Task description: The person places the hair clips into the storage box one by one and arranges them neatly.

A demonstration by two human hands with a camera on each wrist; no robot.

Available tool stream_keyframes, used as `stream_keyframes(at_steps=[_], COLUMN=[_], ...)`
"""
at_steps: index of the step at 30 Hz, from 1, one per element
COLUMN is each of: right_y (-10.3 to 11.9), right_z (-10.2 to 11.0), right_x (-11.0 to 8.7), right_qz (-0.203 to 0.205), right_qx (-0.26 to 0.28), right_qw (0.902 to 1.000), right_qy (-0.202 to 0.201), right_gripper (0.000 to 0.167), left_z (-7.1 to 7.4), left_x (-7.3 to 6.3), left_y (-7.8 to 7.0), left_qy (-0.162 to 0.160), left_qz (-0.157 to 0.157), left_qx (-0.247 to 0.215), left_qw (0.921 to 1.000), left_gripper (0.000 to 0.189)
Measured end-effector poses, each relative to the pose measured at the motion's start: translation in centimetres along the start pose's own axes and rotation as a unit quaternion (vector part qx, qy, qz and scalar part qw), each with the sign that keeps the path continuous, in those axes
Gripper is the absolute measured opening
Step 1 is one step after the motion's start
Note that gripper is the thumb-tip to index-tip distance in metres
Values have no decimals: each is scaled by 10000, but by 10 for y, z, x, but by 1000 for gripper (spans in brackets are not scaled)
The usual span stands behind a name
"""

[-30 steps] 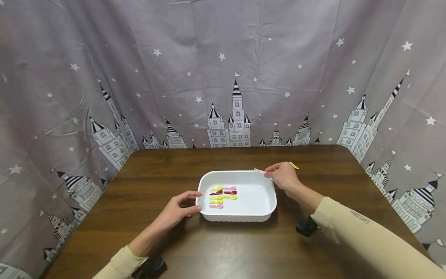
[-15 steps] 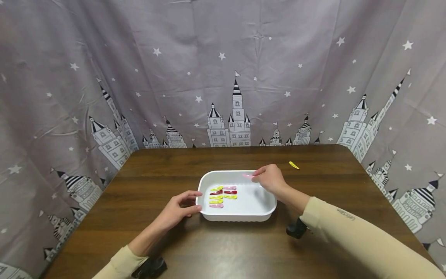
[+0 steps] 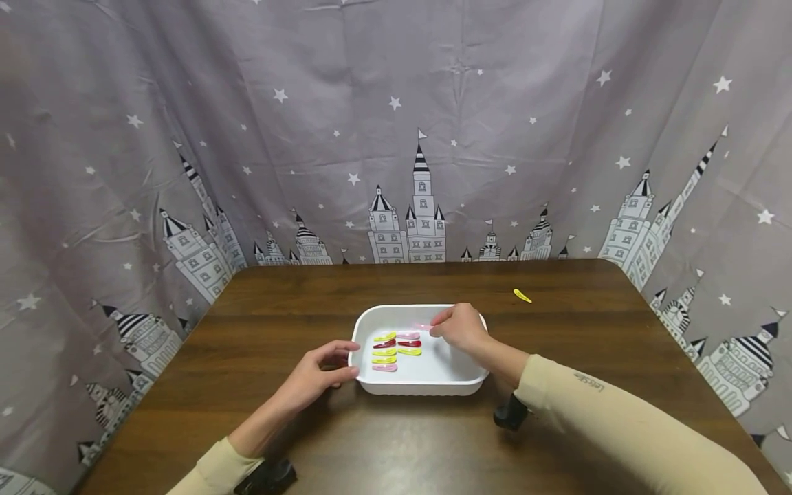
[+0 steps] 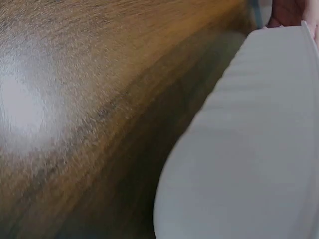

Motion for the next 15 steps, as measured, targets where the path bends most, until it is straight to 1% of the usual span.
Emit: stream_keyframes(at_steps=[4, 8, 15], right_y=[-6, -11, -13], right_z=[-8, -13, -19], right_x=[1, 1, 2], right_qz=[266, 434, 374], right_qx=[-252, -242, -230], right_qw=[9993, 9986, 9983], right_qy=[22, 159, 380], right_gripper=[10, 9, 7], left_z=[-1, -2, -1], left_x=[0, 1, 0], left_y=[0, 0, -1], left_qy=[39, 20, 20], left_qz=[-26, -19, 42], left_qx=[-2, 7, 28], left_qw=[10000, 10000, 10000], left_gripper=[44, 43, 42])
Point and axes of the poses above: each hand's wrist, its own x-axis towards the middle knuckle, its own z-axis out of the back of the hand, y = z × x, the point moved 1 cm from there along x, towards the middle knuckle, and after that the axes turned 9 degrees about x, right-handed, at the moved point
